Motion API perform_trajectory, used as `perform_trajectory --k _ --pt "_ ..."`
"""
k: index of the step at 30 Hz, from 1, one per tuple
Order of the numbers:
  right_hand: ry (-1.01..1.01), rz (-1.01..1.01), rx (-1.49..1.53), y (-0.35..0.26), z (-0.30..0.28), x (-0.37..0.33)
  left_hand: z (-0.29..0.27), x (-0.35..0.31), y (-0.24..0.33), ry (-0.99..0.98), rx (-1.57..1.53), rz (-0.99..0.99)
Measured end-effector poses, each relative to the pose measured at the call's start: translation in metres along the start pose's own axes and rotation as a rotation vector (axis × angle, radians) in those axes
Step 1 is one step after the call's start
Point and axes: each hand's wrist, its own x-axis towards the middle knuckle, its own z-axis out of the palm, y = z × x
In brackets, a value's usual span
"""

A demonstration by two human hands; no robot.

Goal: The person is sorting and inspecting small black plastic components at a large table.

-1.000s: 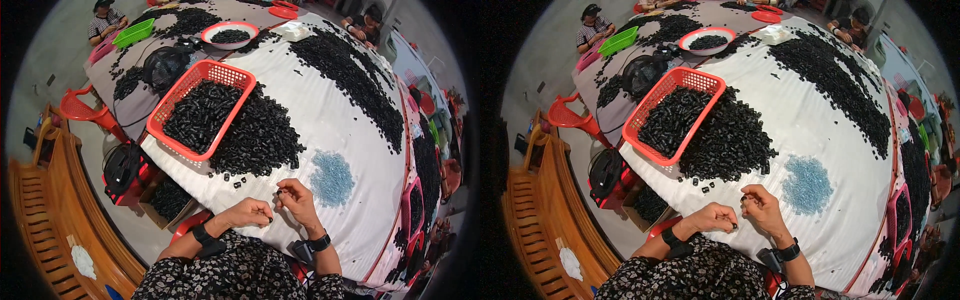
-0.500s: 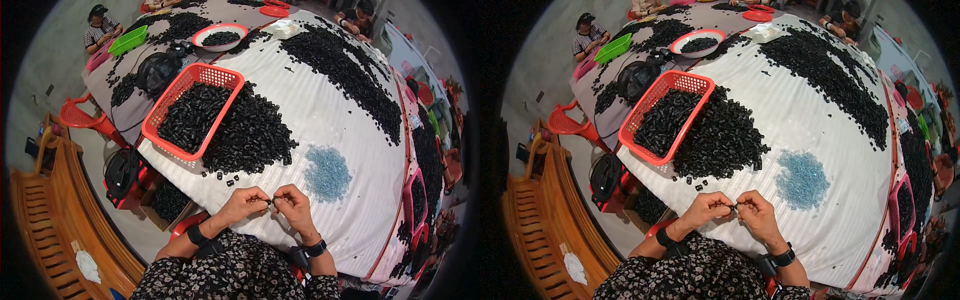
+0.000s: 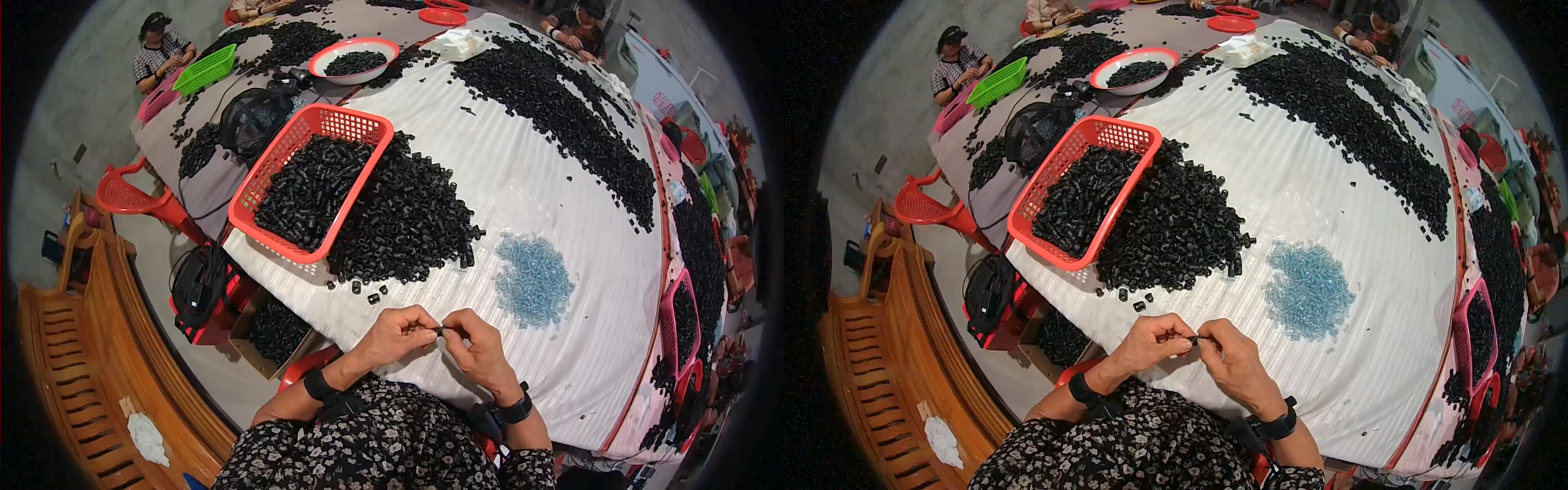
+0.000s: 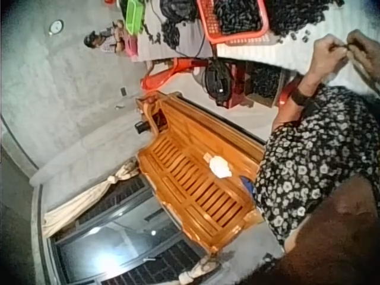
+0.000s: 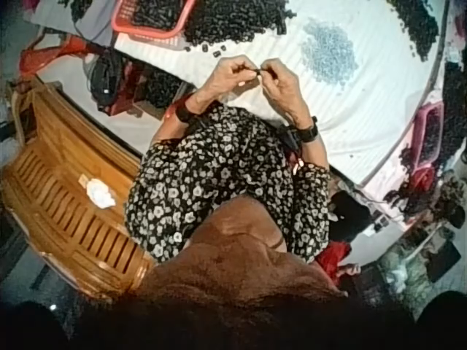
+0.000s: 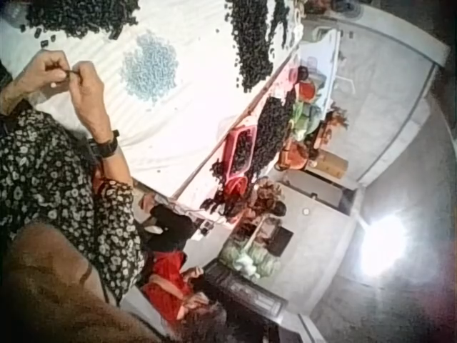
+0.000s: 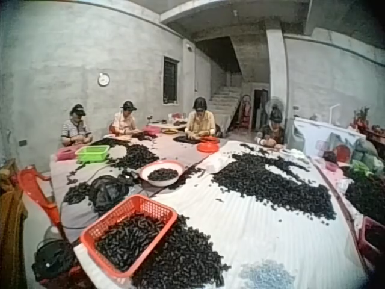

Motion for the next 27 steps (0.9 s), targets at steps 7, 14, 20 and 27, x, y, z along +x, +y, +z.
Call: perform_trajectory --k 7,14,20,27 --pt "0.009 -0.256 -0.314 0.002 0.007 -0.002 0.004 0.001 -0.002 0.055 0.12 0.025" --pt "0.038 -0.476 -0.629 -0.005 0.011 0.002 0.005 0.003 -0.011 0.07 0.053 -0.067" --pt "0.05 -0.437 -0.679 -0.001 0.018 -0.003 0.008 0.002 -0.016 0.077 0.01 -0.1" --pt "0.073 -0.313 -0.784 0.007 0.028 -0.01 0.017 0.005 -0.021 0.167 0.067 -0.181"
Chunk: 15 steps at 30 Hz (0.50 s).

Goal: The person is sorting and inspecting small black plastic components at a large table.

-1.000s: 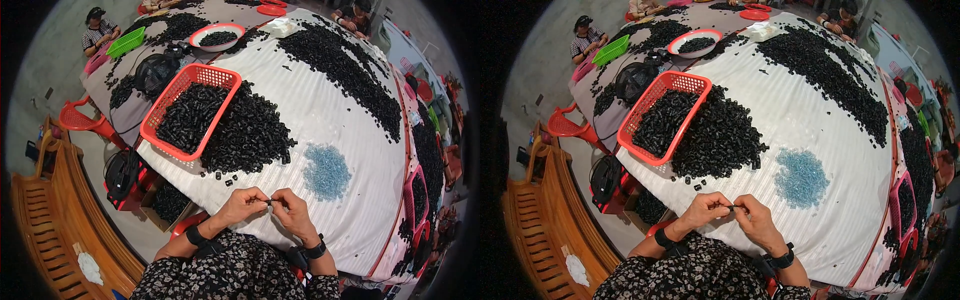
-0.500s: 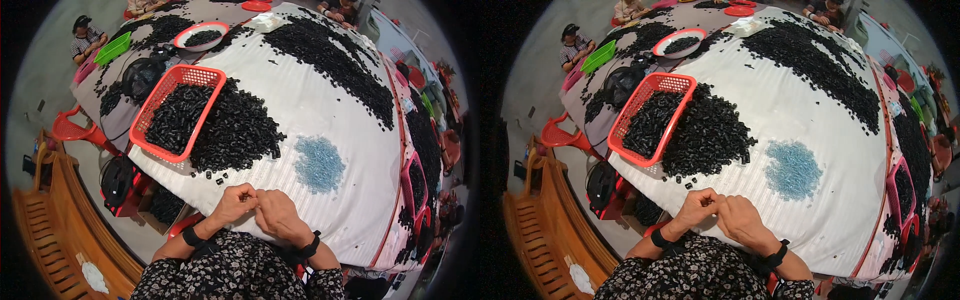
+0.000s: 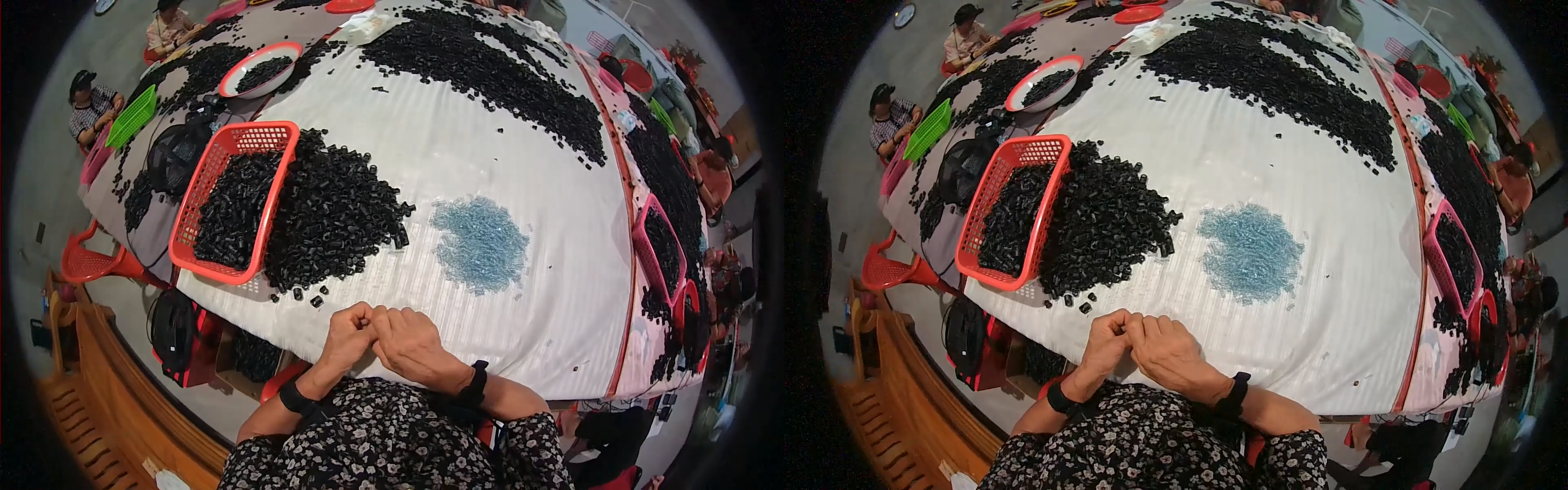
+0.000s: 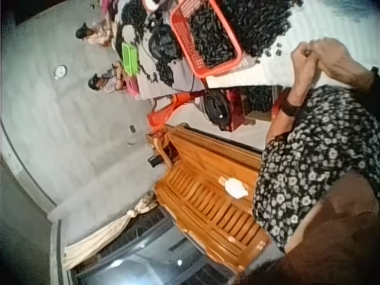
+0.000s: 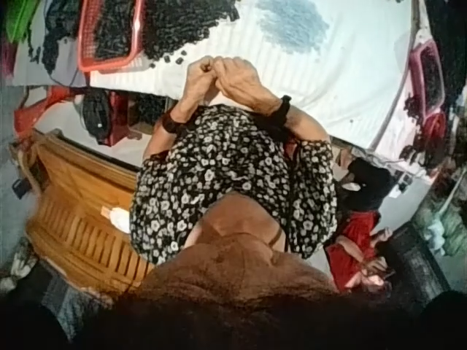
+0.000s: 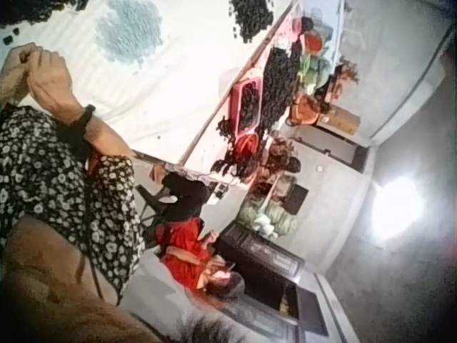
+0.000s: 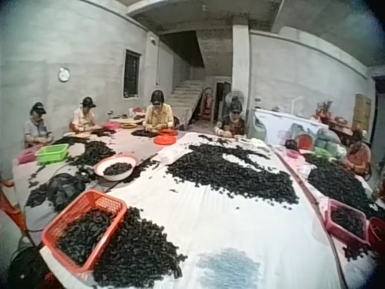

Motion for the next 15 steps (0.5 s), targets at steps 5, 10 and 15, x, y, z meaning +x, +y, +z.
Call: perform_trajectory --k 5,10,15 --pt "-0.003 0.055 0.099 0.006 0.008 0.0 0.011 0.002 0.002 0.085 -0.124 -0.052" --pt "0.017 0.041 0.185 0.011 0.013 0.0 0.009 0.004 -0.004 0.082 -0.112 -0.078" --pt "0.159 0.061 0.249 0.015 0.019 0.001 0.011 0.004 -0.001 0.116 -0.2 -0.103"
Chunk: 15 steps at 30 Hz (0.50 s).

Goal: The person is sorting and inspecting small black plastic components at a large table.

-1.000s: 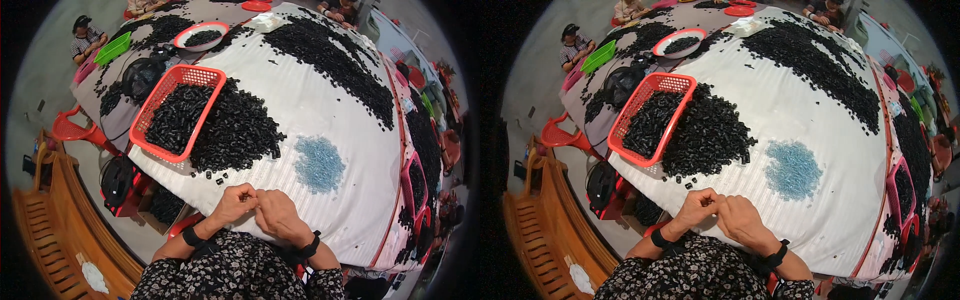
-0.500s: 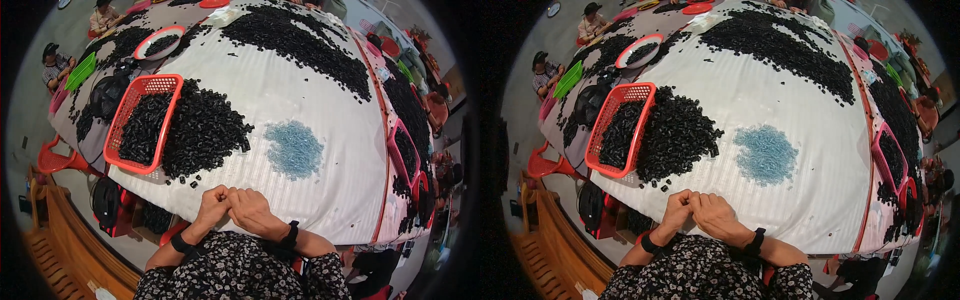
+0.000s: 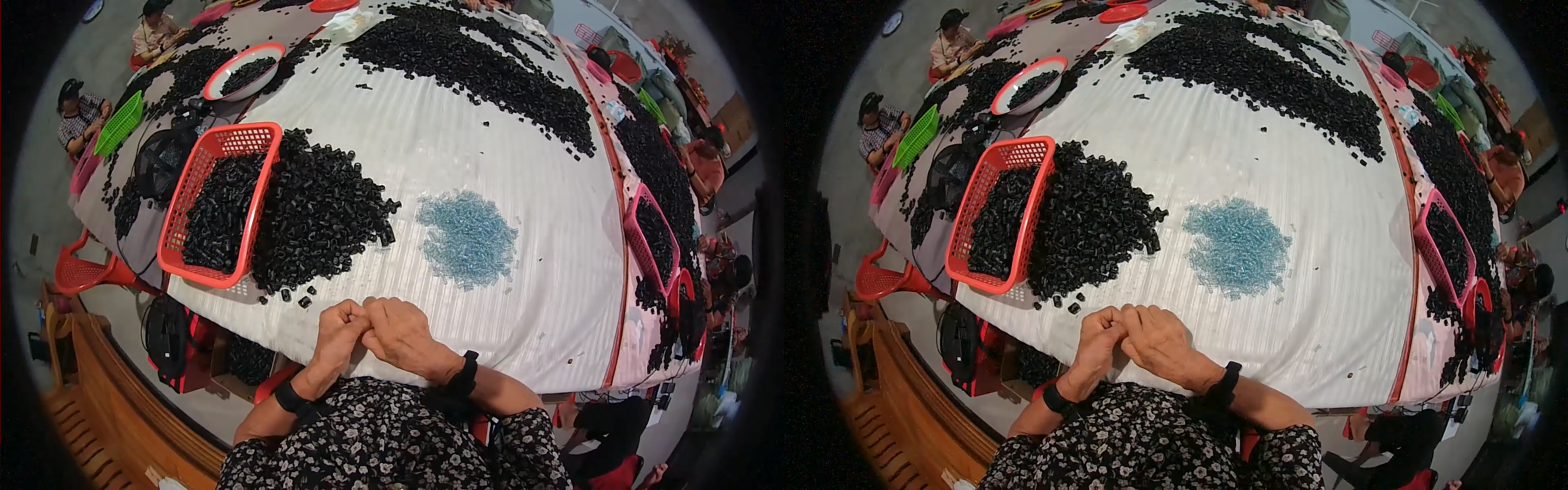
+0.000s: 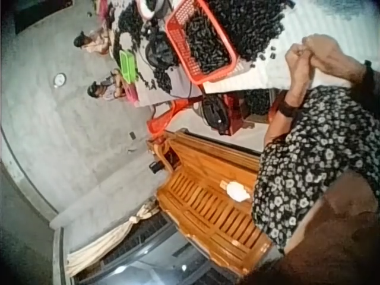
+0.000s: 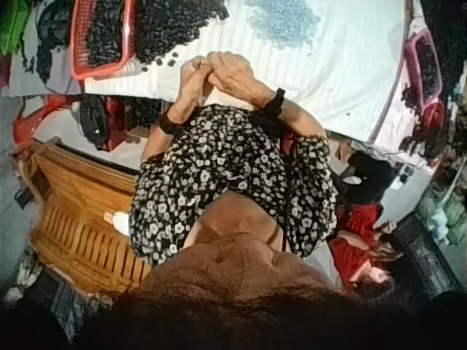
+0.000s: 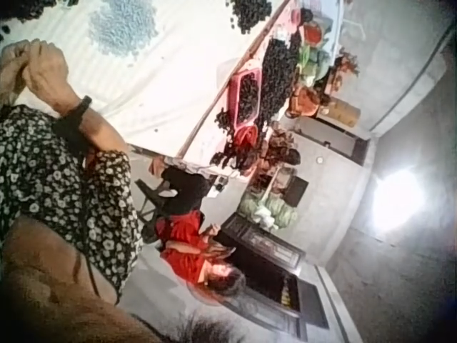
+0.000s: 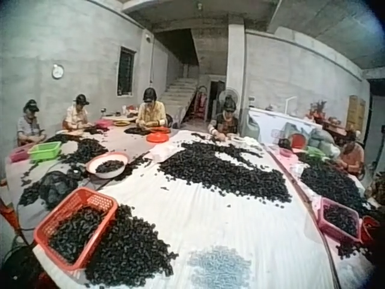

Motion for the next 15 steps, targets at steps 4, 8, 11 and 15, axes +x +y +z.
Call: perform_trajectory --k 4,8,11,15 --pt "0.01 0.023 -0.053 0.002 0.002 -0.004 0.004 -0.003 0.003 -0.006 -0.071 0.022" --pt "-0.005 -0.052 -0.044 0.004 0.0 -0.002 -0.001 0.0 -0.002 -0.047 -0.037 0.018" --pt "-0.029 -0.087 -0.041 0.005 0.001 -0.002 -0.002 0.002 -0.006 -0.051 -0.039 -0.011" --pt "-0.046 -0.064 -0.005 0.005 0.001 0.002 0.001 0.002 -0.003 -0.033 -0.026 -0.019"
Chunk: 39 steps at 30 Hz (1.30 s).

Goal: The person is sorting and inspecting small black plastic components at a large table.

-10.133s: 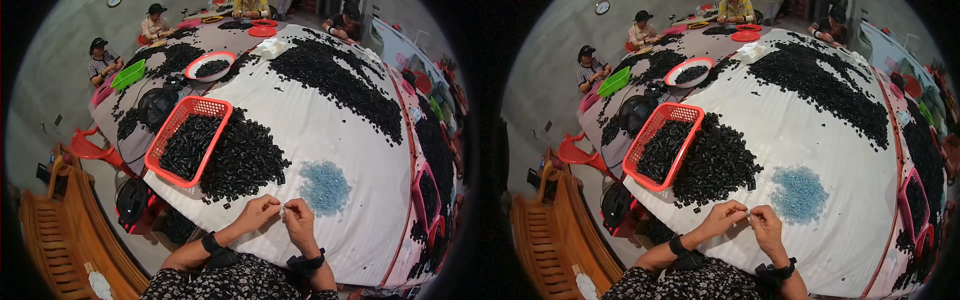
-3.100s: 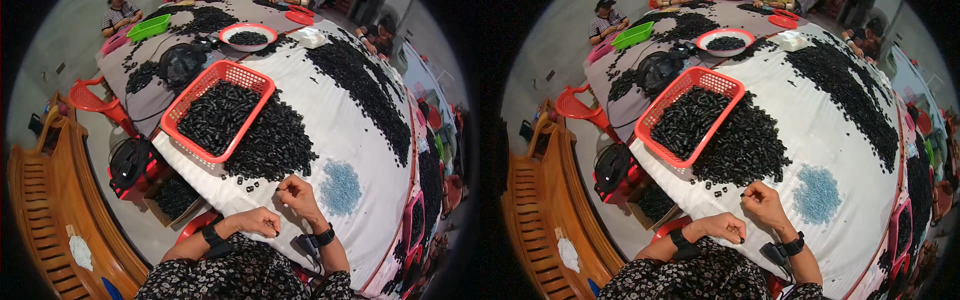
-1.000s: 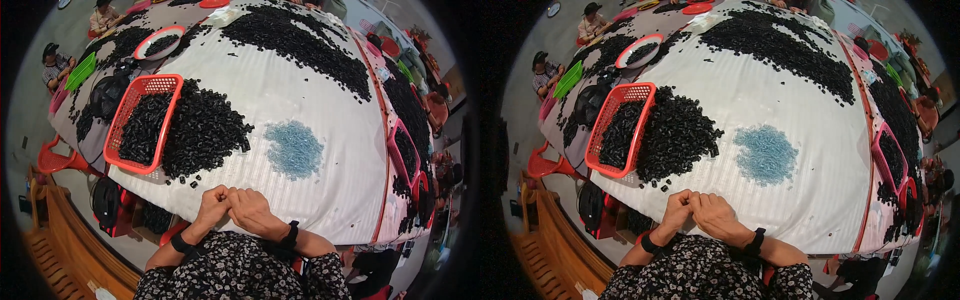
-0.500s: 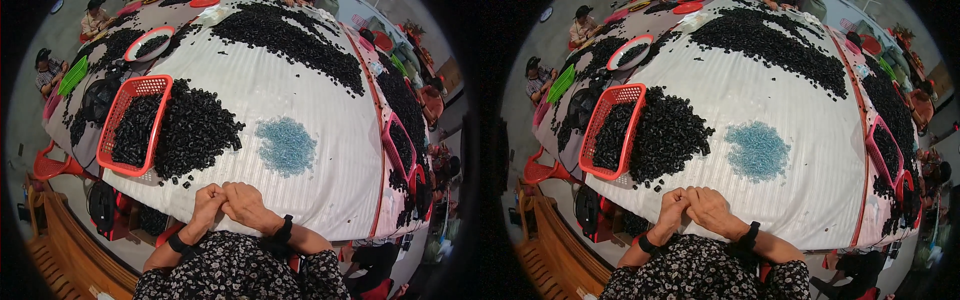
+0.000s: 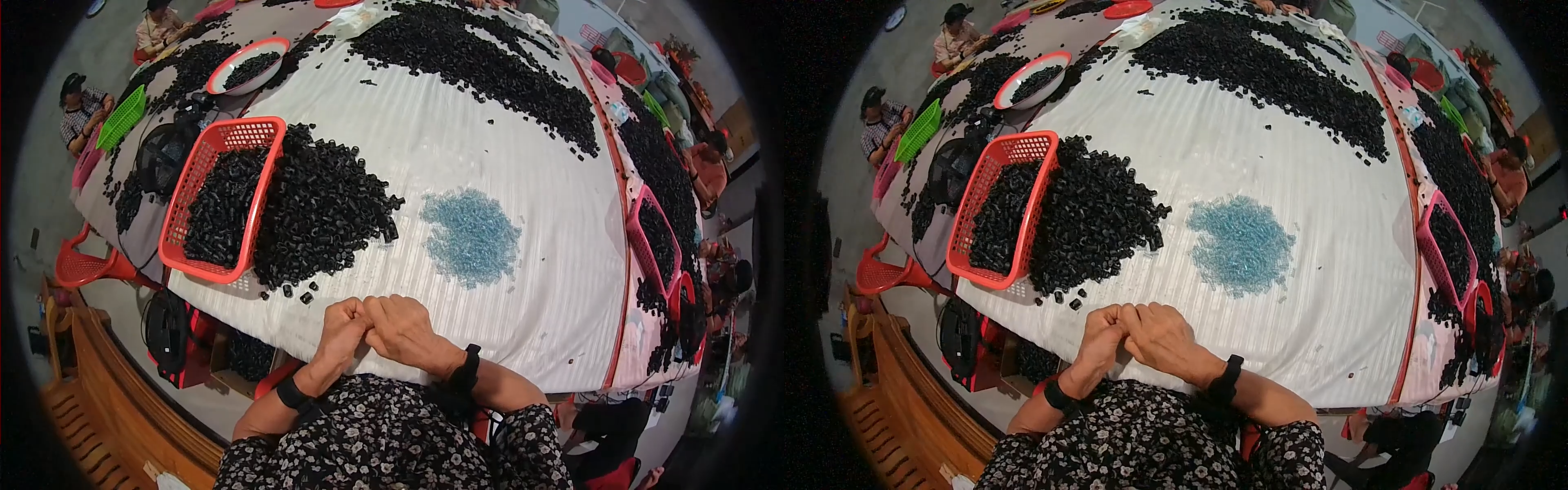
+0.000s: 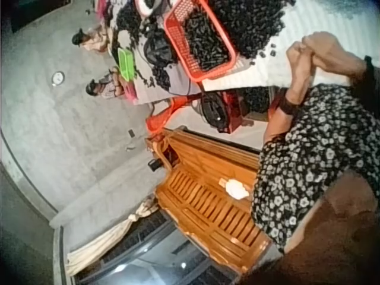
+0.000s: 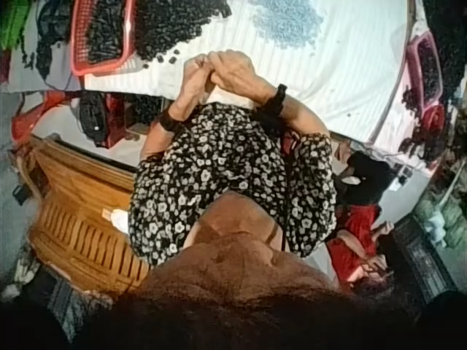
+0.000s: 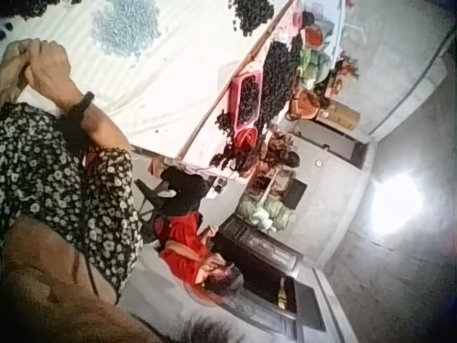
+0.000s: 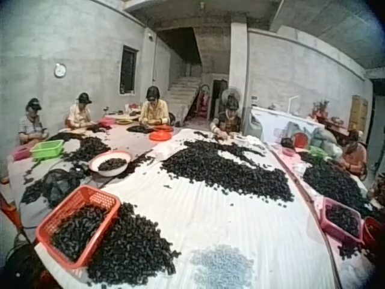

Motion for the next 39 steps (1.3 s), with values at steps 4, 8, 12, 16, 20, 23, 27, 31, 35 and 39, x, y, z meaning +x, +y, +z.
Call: perform_trajectory --k 4,8,12,16,20,23,27,31,35,39 --pt "0.041 0.01 0.029 0.002 0.003 0.0 -0.007 0.003 -0.004 -0.038 -0.075 -0.001" --pt "0.106 0.066 0.071 0.006 0.005 -0.003 -0.006 -0.003 0.008 -0.118 -0.077 0.021" --pt "0.09 0.121 0.046 0.005 0.004 -0.006 -0.005 -0.002 0.01 -0.124 -0.097 0.018" --pt "0.048 0.115 0.099 0.004 0.008 -0.011 -0.008 -0.002 0.005 -0.13 -0.115 0.005" --pt "-0.021 0.104 0.021 0.003 0.008 -0.011 -0.01 0.0 -0.001 -0.102 -0.052 0.022" --pt "-0.096 0.23 0.265 0.002 -0.006 -0.005 -0.007 -0.001 0.001 -0.1 -0.219 0.068" --pt "-0.193 0.535 0.815 0.001 -0.028 -0.004 -0.012 -0.004 0.01 -0.151 -0.273 -0.014" --pt "-0.007 0.709 1.15 0.007 -0.019 -0.017 -0.006 -0.004 0.009 -0.204 -0.3 0.003" --pt "-0.013 0.676 0.947 0.008 -0.03 -0.016 -0.007 -0.005 0.007 -0.207 -0.277 -0.004" --pt "-0.022 0.52 0.815 0.005 -0.032 -0.015 -0.005 -0.007 0.009 -0.239 -0.256 -0.001"
